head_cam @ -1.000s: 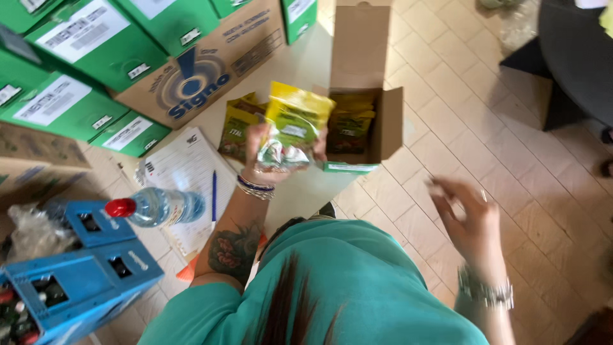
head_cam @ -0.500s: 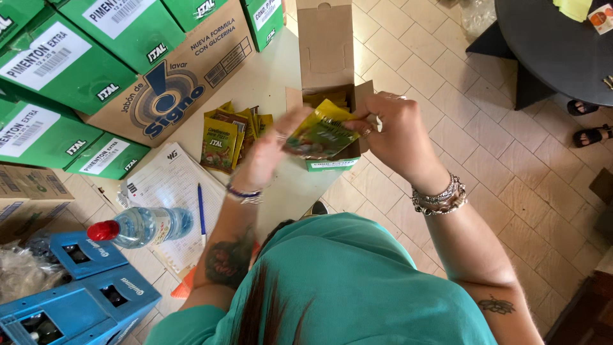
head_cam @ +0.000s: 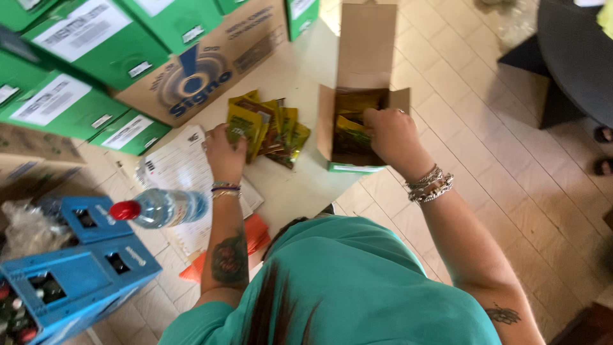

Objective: The person picks up a box from a table, writes on it with a pen, and then places several small packets of seasoning into the box one by one.

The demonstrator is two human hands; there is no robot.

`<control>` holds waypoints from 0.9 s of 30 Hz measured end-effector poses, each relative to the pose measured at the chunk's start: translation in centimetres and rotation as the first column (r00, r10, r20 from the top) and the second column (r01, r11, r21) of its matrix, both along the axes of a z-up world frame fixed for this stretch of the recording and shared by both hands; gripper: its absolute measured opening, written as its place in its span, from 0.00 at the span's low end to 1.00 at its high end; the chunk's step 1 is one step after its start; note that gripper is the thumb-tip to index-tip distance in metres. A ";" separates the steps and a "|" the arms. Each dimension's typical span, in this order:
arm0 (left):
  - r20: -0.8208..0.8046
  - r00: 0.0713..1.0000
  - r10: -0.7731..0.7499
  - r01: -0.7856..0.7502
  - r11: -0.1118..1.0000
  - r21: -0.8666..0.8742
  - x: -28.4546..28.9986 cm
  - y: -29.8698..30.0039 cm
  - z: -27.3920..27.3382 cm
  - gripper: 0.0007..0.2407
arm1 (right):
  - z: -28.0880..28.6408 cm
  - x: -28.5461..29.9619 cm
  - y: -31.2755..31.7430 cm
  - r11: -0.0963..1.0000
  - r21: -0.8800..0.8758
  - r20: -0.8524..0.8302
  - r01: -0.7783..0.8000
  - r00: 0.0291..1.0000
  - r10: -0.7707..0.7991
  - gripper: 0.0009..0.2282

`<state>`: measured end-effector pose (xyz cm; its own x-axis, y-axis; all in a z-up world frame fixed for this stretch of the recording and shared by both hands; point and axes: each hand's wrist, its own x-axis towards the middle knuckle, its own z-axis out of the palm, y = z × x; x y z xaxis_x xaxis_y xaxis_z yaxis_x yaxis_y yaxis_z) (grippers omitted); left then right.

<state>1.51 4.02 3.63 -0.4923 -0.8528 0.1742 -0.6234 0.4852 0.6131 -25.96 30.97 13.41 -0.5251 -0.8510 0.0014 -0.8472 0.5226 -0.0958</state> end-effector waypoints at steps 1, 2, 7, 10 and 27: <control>0.070 0.997 -0.025 0.017 0.995 0.103 0.3 -0.2 -0.3 0.23 | -0.9 -0.5 -0.4 0.998 0.067 0.036 0.008 0.999 -0.010 0.05; 0.134 0.989 -0.061 0.032 0.977 0.209 0.5 -0.3 -0.7 0.30 | -1.9 -1.1 -0.7 0.990 0.137 0.069 0.018 0.997 -0.028 0.05; 0.284 0.950 -0.131 0.062 0.968 0.242 -0.7 -0.9 -2.3 0.44 | -3.5 -0.3 -1.8 0.980 0.187 -0.107 -0.063 0.991 0.084 0.07; 0.271 0.948 -0.169 0.086 0.952 0.292 -1.4 -1.3 -2.6 0.48 | -4.6 0.1 -1.7 0.981 0.173 -0.226 -0.090 0.966 0.128 0.08; 0.173 0.969 -0.178 0.149 0.974 0.172 -2.5 0.7 4.7 0.46 | 4.8 6.9 8.9 0.731 -0.528 0.596 0.432 0.802 -0.043 0.03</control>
